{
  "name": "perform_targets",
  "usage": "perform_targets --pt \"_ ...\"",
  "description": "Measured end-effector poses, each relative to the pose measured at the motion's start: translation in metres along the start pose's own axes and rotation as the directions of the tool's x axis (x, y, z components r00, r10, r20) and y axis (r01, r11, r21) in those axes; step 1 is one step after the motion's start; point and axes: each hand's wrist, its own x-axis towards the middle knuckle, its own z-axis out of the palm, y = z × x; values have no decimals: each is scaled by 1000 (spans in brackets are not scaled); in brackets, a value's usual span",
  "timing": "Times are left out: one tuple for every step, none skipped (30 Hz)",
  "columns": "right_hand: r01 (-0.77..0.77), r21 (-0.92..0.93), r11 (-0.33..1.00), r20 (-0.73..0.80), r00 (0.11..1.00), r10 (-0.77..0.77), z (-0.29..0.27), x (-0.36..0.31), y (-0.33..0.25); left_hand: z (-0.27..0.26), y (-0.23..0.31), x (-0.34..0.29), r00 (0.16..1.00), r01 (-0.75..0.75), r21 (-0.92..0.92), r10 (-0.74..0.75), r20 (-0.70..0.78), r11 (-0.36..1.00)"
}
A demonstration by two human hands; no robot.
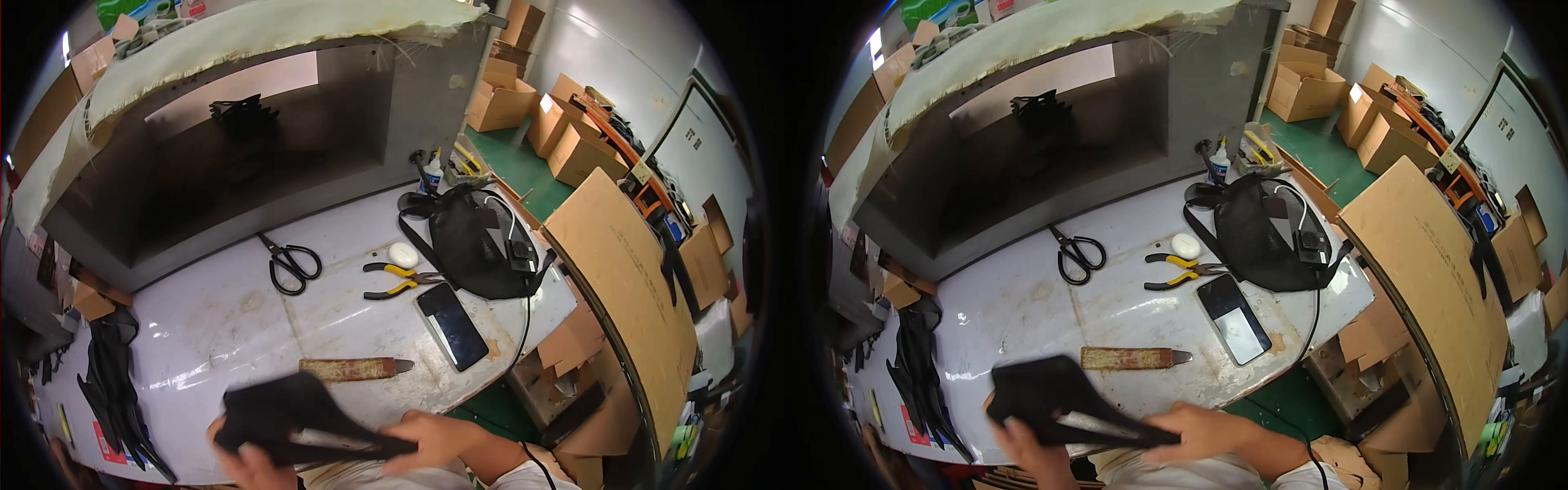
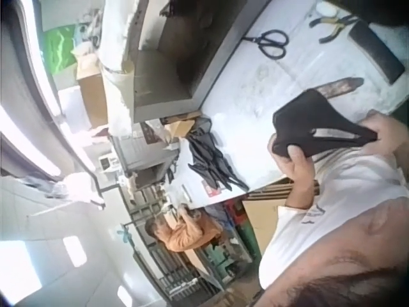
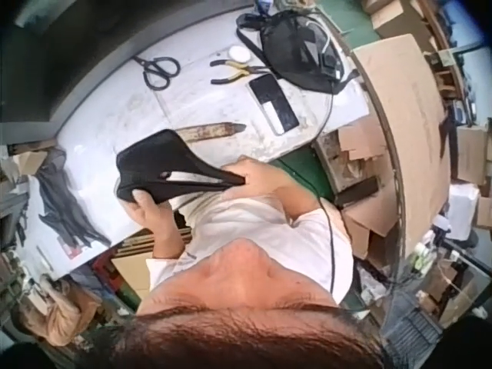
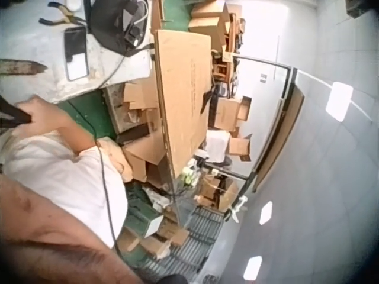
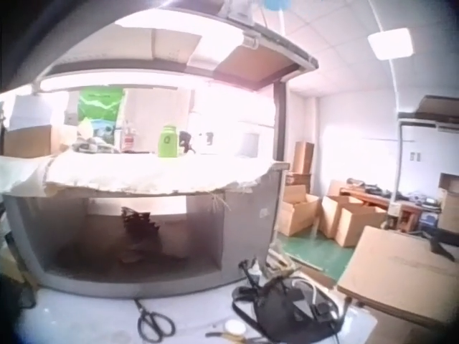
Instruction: Smoothing the cover of a bicycle saddle onto its base using a handheld tool.
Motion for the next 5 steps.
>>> perform_targets --pt "-80 24 996 -87 993 82 -7 -8 13 13 -8 9 992 0 -1 0 129 1000" --pt "-73 80 994 -138 987 83 -24 -10 25 28 1 21 959 5 108 -36 282 994" --pt "-260 348 901 -286 885 367 -35 -25 25 37 8 28 903 -7 216 -87 422 976" --pt "-52 719 693 -398 786 473 -49 -27 31 26 3 32 883 50 302 -183 432 952" --pt "-49 714 699 -405 785 469 -53 -27 28 14 -2 35 882 46 295 -178 437 954"
